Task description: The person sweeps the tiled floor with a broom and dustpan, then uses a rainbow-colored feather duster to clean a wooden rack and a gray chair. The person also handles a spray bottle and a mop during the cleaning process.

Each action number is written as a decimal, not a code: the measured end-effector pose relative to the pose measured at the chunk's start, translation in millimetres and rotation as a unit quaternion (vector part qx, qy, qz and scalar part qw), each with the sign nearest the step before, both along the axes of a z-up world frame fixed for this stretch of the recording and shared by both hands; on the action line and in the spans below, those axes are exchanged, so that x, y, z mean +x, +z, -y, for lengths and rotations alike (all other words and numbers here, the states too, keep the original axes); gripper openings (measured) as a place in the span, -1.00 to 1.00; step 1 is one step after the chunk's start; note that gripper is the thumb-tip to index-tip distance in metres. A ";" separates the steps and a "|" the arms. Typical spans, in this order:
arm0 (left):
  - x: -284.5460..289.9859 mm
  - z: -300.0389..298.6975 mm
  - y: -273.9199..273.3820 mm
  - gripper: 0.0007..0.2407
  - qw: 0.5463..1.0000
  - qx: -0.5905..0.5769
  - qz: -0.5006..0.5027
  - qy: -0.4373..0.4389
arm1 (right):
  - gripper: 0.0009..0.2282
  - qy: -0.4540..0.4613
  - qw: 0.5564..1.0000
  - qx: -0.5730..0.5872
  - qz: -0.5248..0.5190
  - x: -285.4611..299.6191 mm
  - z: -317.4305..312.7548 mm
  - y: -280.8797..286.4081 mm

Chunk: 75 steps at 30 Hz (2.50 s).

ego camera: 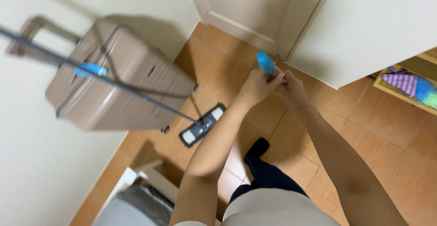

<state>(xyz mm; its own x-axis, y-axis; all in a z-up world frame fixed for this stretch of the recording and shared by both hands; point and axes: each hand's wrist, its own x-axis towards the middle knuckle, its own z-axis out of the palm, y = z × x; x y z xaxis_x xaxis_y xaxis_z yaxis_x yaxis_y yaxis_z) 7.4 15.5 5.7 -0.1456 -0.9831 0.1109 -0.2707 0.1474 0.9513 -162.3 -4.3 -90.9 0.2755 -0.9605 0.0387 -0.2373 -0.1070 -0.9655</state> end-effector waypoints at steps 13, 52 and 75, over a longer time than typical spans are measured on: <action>69.6 -216.2 64.3 -0.72 0.980 0.043 0.174 0.088 | -0.94 0.267 0.957 0.041 0.104 90.5 -148.8 -49.1; -106.3 -34.3 -80.1 -0.88 0.961 -0.059 -0.018 0.270 | -0.82 0.319 0.917 -0.222 -0.090 -62.7 75.3 -22.4; -46.8 34.0 -146.1 -0.80 0.926 0.013 0.122 0.356 | -0.67 0.316 0.868 0.380 0.033 70.7 171.1 -191.8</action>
<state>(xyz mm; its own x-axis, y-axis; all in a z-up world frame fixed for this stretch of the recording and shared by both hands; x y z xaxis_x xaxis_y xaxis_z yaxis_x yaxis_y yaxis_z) -39.4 -18.4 -140.4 0.5234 -0.8412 0.1361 -0.4989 -0.1730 0.8492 -91.7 -175.5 -282.7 0.7789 -0.3726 -0.5045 -0.3042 0.4790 -0.8234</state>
